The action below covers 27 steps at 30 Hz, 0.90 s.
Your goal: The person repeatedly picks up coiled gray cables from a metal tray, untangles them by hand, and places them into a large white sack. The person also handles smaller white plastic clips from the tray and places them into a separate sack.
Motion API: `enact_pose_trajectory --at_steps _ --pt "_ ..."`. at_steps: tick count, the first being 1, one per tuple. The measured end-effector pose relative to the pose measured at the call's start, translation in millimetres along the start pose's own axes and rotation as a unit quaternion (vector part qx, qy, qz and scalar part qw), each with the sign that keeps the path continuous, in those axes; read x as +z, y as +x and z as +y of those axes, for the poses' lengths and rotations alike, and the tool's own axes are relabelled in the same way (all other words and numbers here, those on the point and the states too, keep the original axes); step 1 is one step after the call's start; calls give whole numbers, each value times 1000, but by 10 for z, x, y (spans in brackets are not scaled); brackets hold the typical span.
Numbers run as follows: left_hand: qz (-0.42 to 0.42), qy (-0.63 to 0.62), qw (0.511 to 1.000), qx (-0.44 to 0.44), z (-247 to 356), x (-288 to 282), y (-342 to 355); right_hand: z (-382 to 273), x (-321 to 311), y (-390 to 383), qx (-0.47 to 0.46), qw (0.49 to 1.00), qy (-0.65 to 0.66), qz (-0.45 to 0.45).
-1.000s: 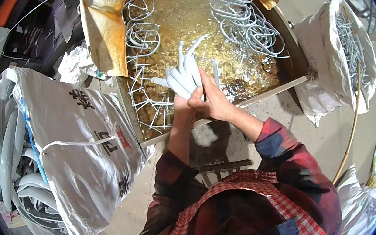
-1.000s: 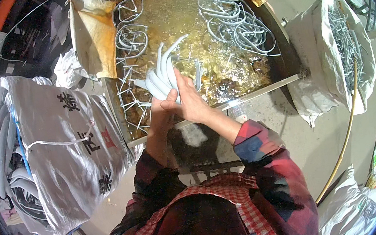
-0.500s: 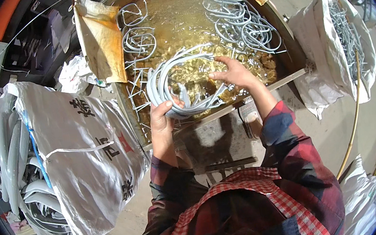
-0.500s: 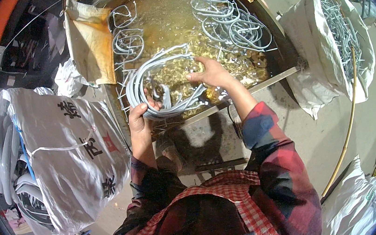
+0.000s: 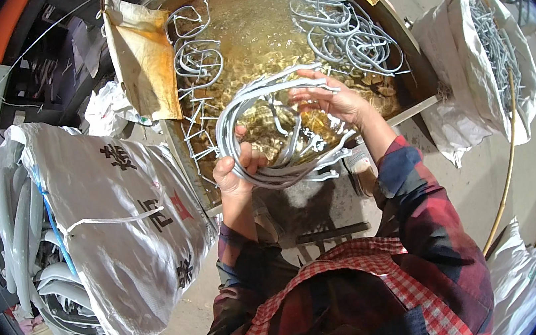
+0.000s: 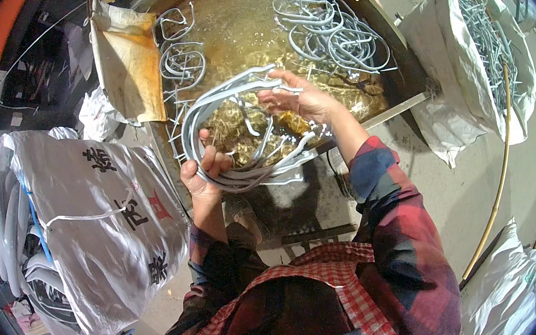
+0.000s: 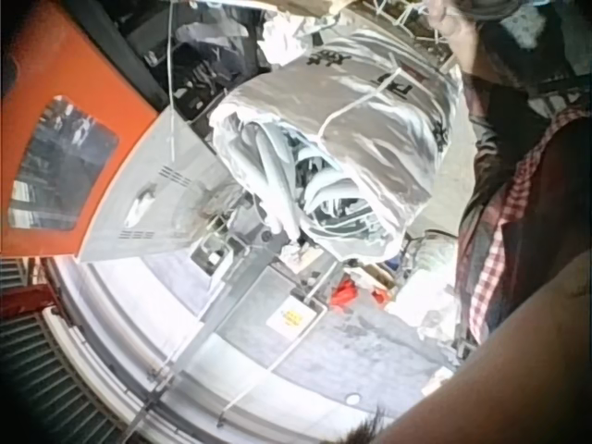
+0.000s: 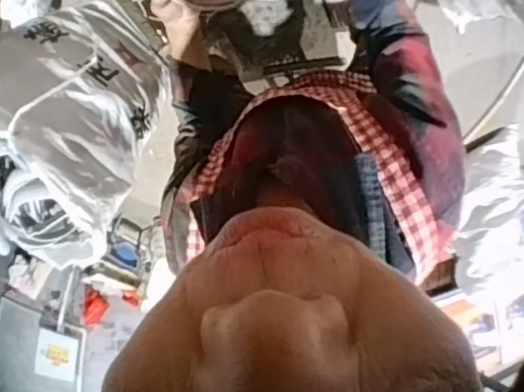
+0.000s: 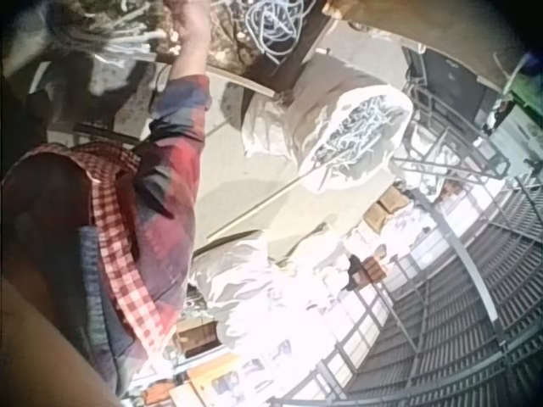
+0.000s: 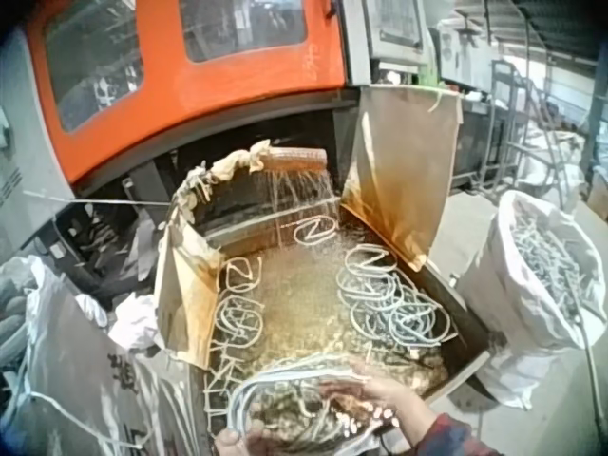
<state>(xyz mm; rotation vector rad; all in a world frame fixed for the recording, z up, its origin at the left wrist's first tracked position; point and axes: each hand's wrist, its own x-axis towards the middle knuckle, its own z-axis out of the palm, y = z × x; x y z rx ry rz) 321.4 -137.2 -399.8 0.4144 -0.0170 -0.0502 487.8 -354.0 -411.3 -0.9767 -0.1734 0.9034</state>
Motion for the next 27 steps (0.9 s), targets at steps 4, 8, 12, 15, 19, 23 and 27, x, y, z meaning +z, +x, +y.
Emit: enact_pose_trajectory --at_steps 4,8,12,15,19,23,27 --pt "-71 -18 997 -25 -68 -26 10 207 -107 195 43 969 -236 -66" --pt "-50 35 997 -48 -297 115 -43 428 -24 115 9 993 -60 -105" --pt "-113 37 993 12 -5 12 -102 627 -962 221 -221 708 -504 442" --pt "-29 -24 998 59 201 -56 -177 225 -1014 95 -108 649 -609 442" --pt "31 5 994 108 223 -43 -117 303 -505 57 107 556 -770 294" --pt "185 249 946 94 173 105 -102 155 -253 26 -127 741 -600 274" --pt "186 406 889 101 -39 286 30 39 248 -126 -78 943 -267 185"
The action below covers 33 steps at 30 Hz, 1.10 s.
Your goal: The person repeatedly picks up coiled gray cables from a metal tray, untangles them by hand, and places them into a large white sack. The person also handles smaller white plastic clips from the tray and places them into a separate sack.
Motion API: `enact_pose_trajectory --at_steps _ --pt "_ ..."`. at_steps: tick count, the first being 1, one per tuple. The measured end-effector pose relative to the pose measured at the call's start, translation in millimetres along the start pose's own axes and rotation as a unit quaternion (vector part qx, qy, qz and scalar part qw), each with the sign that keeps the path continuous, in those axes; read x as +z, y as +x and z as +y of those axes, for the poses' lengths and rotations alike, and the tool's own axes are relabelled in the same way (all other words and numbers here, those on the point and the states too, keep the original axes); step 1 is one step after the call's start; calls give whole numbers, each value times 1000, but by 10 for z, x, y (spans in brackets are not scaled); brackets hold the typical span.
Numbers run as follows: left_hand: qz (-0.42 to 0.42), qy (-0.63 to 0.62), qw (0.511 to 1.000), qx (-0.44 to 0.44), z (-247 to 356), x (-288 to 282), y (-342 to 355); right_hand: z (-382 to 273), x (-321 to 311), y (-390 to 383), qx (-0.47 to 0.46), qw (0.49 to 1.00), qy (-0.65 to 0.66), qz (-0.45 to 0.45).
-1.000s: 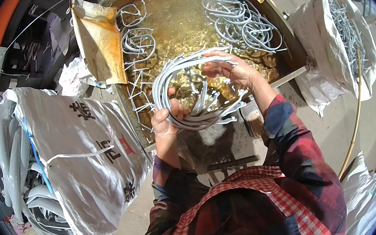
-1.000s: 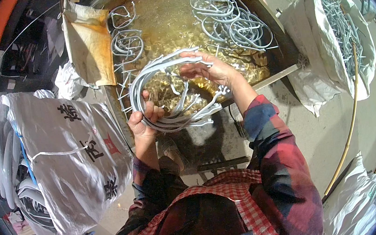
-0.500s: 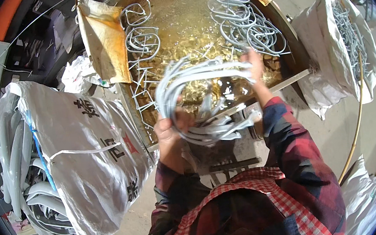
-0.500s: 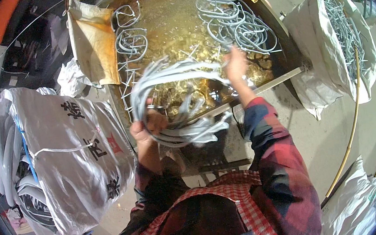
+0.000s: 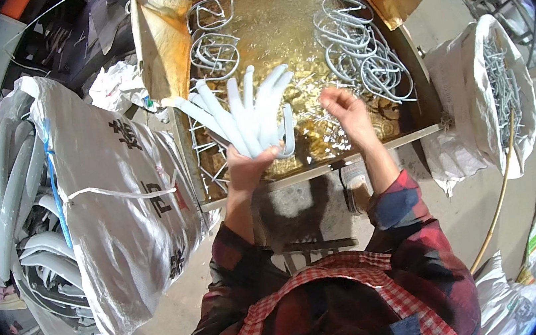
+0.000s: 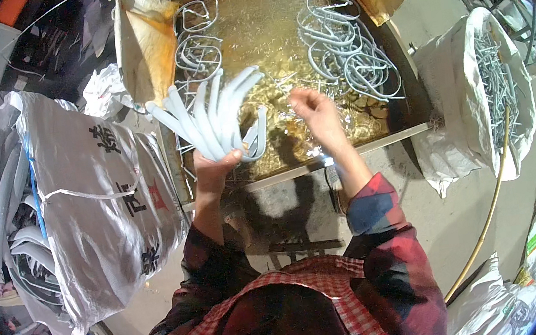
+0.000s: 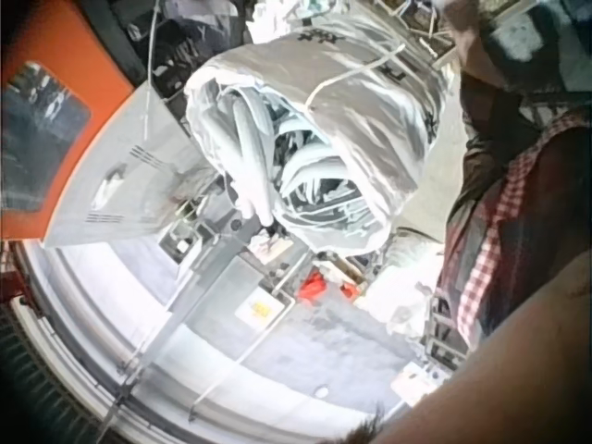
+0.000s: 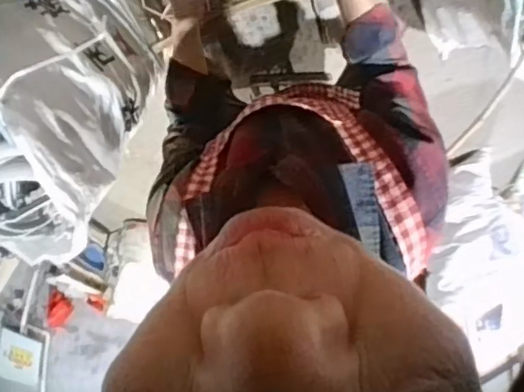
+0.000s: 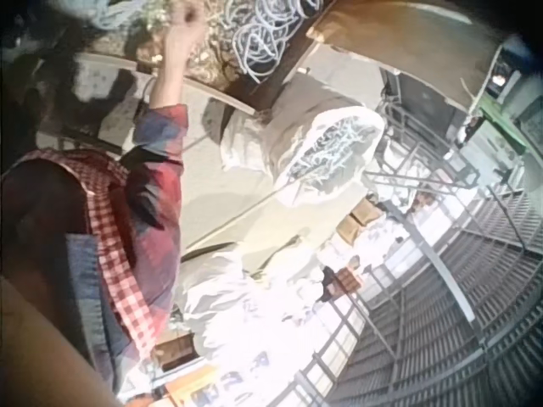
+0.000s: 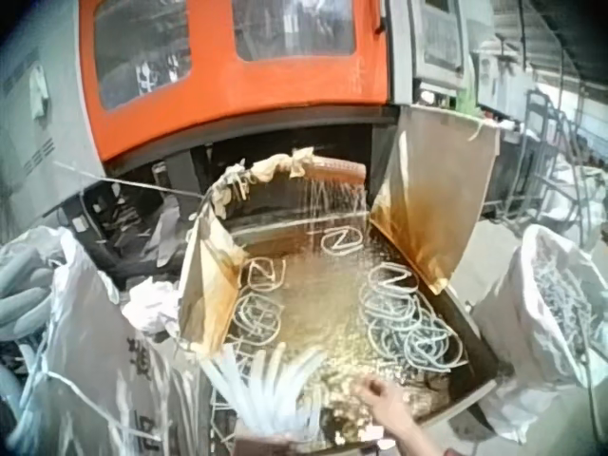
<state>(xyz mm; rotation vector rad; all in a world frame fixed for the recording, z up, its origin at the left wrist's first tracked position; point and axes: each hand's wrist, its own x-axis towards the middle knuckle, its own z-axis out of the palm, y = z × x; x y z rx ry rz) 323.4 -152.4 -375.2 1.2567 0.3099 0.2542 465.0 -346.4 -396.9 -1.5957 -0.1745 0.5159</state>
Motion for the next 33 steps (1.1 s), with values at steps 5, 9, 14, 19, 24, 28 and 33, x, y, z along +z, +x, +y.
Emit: enact_pose_trajectory --at_steps 5,9,14,19,24,28,33 --pt "-68 117 991 5 -143 233 -119 -257 329 -326 30 920 350 -174" --pt "-93 148 983 47 -272 242 -123 -159 249 -300 2 926 319 -200" --pt "-93 208 968 101 -209 314 -100 -238 242 -334 -4 920 324 -220" --pt "-85 232 956 156 -203 338 -94 -274 211 -355 -7 915 320 -247" --pt "-76 280 932 218 -184 360 -79 -240 204 -343 -14 915 310 -256" --pt "-63 312 927 198 -212 281 -116 -267 169 -309 -32 939 241 -245" --pt "-29 316 930 184 -299 244 -85 -49 -136 -73 -133 951 -276 46"
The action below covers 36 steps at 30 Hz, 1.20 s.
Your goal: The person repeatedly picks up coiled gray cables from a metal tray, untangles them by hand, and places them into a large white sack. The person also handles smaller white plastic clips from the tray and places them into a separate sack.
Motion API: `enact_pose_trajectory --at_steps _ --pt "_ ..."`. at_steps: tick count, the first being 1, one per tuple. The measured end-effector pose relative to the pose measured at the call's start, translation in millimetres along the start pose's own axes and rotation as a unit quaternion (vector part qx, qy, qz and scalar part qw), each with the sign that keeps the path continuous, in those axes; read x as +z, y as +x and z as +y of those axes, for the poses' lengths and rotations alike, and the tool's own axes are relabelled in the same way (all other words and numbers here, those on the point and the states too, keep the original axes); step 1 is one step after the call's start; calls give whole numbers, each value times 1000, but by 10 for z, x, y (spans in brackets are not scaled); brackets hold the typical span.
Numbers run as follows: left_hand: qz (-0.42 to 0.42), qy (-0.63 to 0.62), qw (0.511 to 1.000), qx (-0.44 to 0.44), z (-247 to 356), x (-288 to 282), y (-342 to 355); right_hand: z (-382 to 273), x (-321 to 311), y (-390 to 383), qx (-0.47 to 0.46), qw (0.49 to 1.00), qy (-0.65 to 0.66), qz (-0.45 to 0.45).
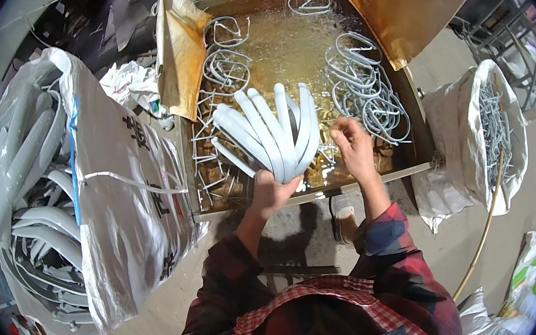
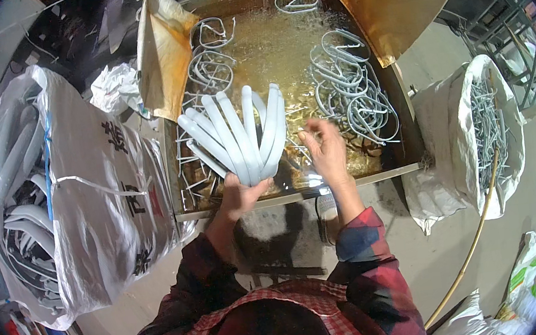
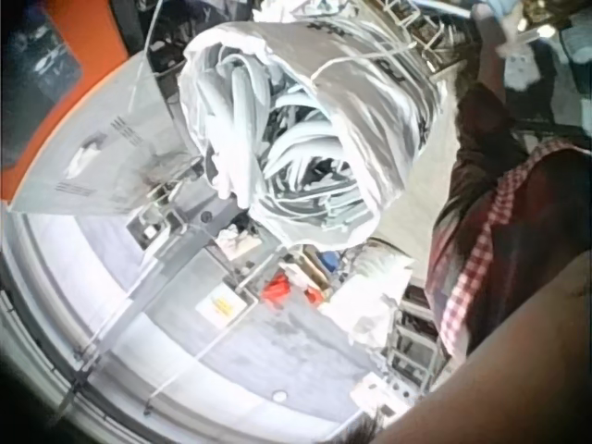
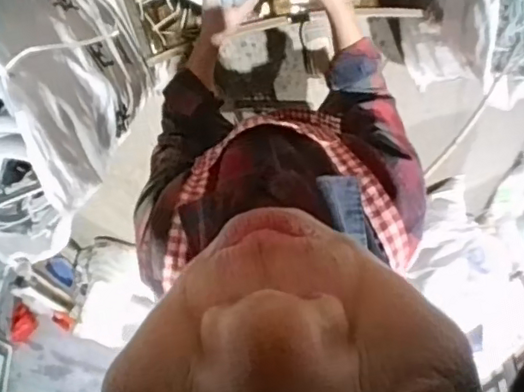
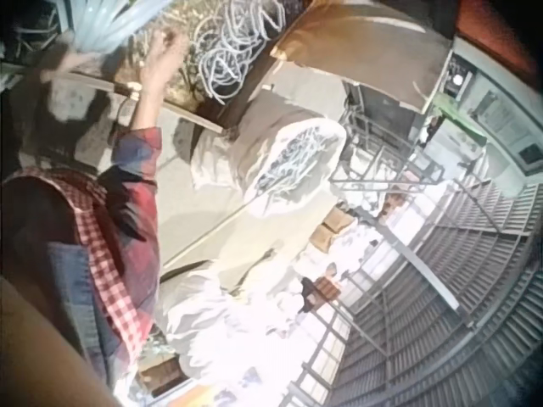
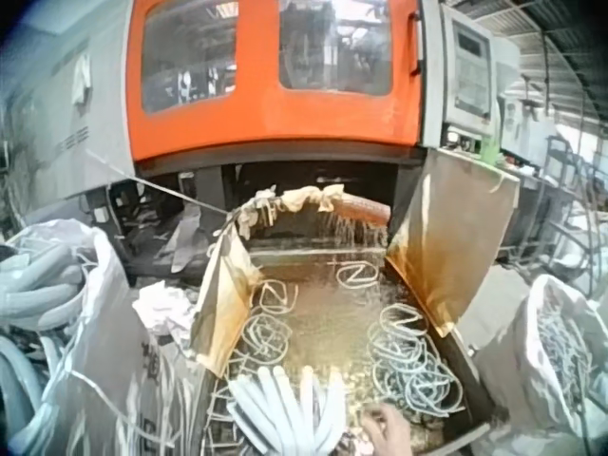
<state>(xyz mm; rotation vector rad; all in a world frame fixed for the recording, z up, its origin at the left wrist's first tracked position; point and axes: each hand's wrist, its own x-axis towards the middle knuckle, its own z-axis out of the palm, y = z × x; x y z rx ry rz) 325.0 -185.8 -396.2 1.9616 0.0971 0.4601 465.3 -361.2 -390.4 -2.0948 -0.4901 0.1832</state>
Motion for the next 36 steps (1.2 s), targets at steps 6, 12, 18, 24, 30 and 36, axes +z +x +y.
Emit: enact_pose_trajectory --at_steps 6,12,18,24,30,36 --pt "-249 -350 868 -250 228 -333 108 -505 -3 -49 -313 937 -144 -61" --pt "-262 -613 709 -230 209 -274 2 -478 27 -90 -139 951 61 -270" --pt "-120 -778 534 -307 210 -83 -8 -292 281 -117 77 898 274 -336" --pt "-61 -739 534 -406 86 11 105 376 598 -167 245 768 484 -340" --pt "2 -759 496 -421 -186 53 124 34 613 -408 179 827 462 -266" --pt "38 -675 591 -440 -206 23 140 402 796 -241 154 858 434 -226"
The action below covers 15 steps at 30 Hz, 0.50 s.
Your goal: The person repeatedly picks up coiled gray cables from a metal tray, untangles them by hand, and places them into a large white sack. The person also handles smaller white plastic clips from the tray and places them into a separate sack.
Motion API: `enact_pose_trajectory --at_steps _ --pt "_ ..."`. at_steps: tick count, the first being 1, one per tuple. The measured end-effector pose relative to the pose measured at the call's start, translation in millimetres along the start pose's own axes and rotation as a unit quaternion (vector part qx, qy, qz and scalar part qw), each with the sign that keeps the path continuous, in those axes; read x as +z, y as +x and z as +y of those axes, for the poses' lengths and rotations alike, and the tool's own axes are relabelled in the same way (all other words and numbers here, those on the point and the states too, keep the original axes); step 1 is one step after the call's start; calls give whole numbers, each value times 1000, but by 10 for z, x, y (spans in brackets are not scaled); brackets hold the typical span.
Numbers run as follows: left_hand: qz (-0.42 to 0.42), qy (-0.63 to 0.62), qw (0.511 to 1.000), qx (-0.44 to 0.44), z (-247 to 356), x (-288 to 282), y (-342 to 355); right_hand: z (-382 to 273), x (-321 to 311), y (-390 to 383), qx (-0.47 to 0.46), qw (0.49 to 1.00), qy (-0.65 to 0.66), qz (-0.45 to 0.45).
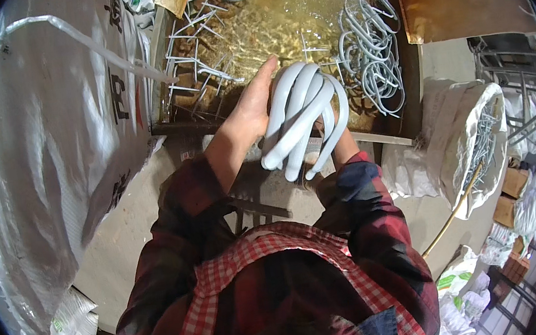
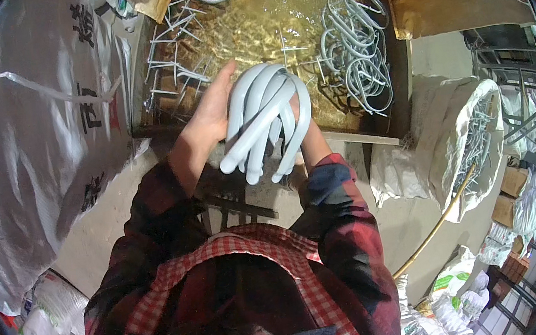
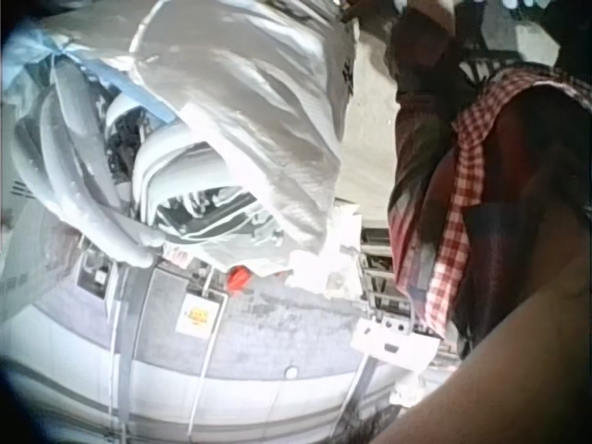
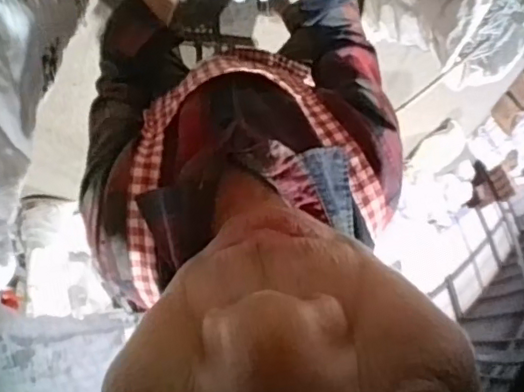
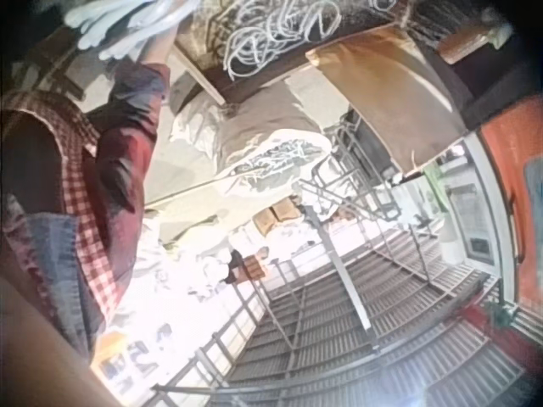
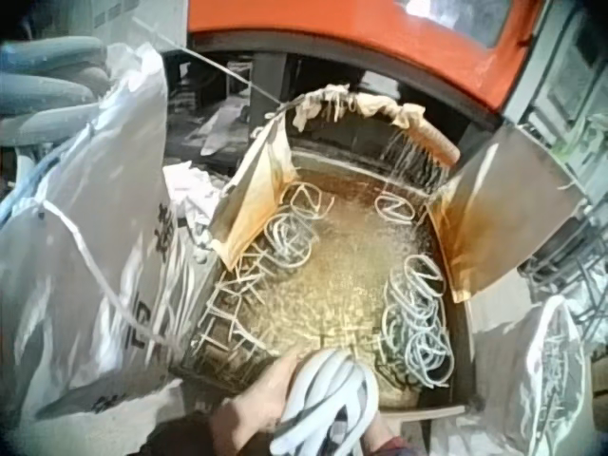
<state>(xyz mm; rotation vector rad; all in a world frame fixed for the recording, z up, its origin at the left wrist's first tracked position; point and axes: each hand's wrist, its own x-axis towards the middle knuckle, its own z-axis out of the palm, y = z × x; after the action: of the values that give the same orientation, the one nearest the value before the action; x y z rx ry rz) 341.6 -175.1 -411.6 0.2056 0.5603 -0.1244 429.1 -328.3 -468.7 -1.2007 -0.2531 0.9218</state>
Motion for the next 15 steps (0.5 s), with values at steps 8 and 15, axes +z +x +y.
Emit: enact_pose_trajectory --at_steps 8,15 --pt "95 723 657 194 14 352 -361 -80 -293 246 -45 913 -231 334" --pt "162 687 671 228 -257 424 -672 -657 11 -465 93 904 -286 306"
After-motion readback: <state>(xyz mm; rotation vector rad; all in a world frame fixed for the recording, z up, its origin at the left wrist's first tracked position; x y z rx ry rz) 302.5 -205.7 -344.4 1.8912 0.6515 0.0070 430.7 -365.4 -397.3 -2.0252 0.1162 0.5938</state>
